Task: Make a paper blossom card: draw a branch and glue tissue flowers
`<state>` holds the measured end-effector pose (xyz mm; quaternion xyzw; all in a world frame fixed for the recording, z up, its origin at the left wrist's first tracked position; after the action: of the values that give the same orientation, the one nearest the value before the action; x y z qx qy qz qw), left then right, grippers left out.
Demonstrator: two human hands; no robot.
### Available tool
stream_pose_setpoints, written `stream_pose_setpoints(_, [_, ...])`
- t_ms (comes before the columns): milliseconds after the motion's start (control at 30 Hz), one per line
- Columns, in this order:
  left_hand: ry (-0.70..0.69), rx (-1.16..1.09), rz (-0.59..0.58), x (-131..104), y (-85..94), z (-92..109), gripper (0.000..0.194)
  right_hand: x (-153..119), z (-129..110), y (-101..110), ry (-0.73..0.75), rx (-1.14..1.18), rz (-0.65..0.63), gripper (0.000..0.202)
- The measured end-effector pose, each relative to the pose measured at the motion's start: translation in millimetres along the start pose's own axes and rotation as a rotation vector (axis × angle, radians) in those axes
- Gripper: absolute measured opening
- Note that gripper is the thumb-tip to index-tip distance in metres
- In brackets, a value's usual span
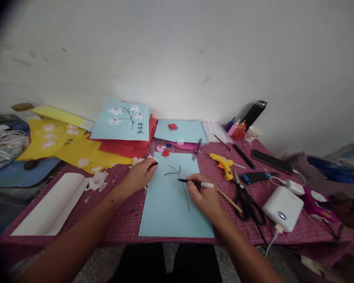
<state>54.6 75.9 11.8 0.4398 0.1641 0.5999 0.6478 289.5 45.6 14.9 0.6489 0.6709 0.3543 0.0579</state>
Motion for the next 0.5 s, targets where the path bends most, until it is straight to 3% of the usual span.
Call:
stream_pose_setpoints(167, [-0.006, -0.007, 0.011, -1, 0.3, 1, 0.017, -12, -31, -11, 0.192, -0.047, -0.086, 0.012])
stream_pose_setpoints(300, [0.003, -0.011, 0.007, 0, 0.6, 1, 0.017, -14, -41, -24, 0.270, -0.032, -0.143, 0.015])
stream_pose_setpoints(500, [0.000, -0.002, 0.003, -1, 1.0, 2, 0.018, -10, -31, -18, 0.191, -0.047, -0.089, 0.013])
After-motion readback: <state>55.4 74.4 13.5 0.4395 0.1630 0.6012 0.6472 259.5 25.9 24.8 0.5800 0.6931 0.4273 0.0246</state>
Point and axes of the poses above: each hand's wrist, its own x-axis towards the middle knuckle, its own y-axis out of the back of the hand, z = x × y, the point moved 9 cm from there along x, towards the middle knuckle, and after that the axes turned 6 degrees about -x, right-handed, at the moved point
